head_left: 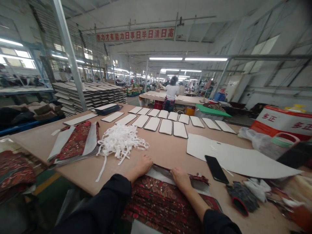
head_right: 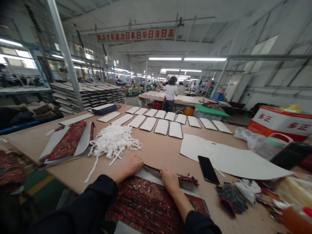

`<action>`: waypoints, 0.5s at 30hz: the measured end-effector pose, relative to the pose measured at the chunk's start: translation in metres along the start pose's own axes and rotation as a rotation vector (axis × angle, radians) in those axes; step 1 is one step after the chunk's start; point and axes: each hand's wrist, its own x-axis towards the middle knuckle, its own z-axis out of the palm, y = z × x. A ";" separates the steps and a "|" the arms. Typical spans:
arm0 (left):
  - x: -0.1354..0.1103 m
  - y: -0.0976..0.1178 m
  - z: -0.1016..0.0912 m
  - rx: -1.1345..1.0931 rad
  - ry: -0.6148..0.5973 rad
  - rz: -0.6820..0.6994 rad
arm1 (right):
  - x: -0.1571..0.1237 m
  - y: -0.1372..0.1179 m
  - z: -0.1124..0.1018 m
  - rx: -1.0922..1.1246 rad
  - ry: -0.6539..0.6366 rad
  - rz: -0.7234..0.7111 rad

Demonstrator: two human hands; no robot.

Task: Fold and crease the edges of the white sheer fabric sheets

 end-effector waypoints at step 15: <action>0.026 0.039 -0.017 -0.132 -0.076 -0.004 | -0.029 -0.025 -0.034 0.062 -0.020 -0.071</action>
